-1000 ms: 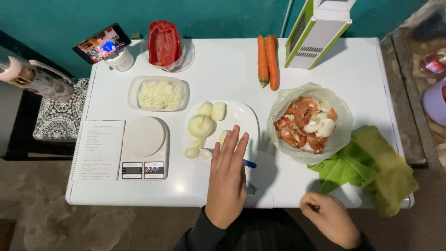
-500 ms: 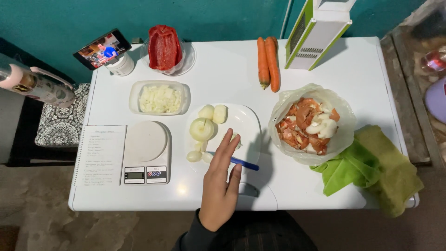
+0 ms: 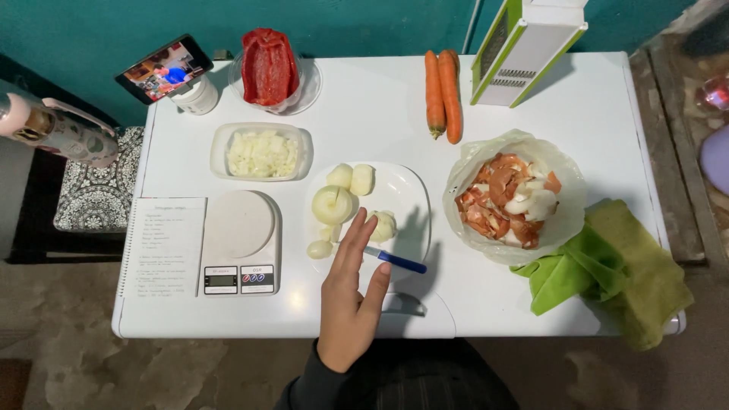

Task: Chopping onions on a white surface using a knife.

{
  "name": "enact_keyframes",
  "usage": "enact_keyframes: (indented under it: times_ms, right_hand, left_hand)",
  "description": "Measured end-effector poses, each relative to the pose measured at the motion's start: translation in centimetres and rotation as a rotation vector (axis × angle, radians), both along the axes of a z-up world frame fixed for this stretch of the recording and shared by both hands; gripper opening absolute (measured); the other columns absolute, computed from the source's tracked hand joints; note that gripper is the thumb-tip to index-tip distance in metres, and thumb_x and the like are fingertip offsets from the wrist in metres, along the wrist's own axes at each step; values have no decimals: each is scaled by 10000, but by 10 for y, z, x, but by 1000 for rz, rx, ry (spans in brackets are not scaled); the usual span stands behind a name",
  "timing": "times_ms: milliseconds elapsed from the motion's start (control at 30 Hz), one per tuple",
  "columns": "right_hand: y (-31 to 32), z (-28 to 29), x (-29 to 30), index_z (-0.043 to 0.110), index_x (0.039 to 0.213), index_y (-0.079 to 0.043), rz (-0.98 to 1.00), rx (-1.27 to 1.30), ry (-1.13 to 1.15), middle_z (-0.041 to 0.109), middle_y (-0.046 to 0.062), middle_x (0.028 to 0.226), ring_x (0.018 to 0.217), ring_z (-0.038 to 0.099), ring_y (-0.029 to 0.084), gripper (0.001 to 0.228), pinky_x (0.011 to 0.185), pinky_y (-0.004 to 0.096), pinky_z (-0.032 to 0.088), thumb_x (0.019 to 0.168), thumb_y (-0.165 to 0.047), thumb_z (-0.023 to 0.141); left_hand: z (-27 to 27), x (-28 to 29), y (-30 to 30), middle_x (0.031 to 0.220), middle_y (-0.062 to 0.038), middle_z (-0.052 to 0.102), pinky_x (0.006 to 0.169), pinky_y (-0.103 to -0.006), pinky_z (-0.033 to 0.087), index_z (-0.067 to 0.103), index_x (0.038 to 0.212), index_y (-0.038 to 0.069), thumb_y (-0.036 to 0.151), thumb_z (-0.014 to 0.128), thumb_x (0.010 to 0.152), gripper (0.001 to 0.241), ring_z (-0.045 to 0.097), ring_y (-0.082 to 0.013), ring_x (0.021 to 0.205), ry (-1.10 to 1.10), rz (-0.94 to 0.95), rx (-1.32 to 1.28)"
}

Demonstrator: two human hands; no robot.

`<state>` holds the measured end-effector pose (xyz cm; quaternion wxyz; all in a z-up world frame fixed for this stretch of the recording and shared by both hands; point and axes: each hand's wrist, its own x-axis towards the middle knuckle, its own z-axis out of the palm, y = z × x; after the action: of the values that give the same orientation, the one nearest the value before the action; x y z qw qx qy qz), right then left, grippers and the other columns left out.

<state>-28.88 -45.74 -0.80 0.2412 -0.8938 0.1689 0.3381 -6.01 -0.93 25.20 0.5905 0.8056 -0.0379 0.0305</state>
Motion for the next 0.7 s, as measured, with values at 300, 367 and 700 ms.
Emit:
enact_keyframes:
  times_ms: [300,367,700]
  right_hand:
    - [145,170,174,528,1455,50,-235,1343,-84,546,225,1547,1462,469,360,853,1152,529,378,1002,-639,311]
    - [169,203,186,471,1474,95,-329,1679,-49,455,273,1600,1528,364,412,905,1189,598,303,1019,-654,243]
    - [185,181,203,737,1191,-16,-54,1051,-152,772,130,1202,1118,687,317,563,969,491,506,1030,-519,539]
  left_hand:
    - [-4,5,12,1668,-180,406,1170,-425,365,453,1540,42,288,557,1041,566,405,-342,1546,-34,105,-43]
    - [-3,6,15,1670,-195,404,1229,-436,313,446,1549,21,293,549,1053,574,398,-350,1551,-53,123,-53]
    - [-9,10,34,1630,-195,452,1193,-429,369,488,1518,36,323,538,1049,552,454,-345,1510,-20,180,3]
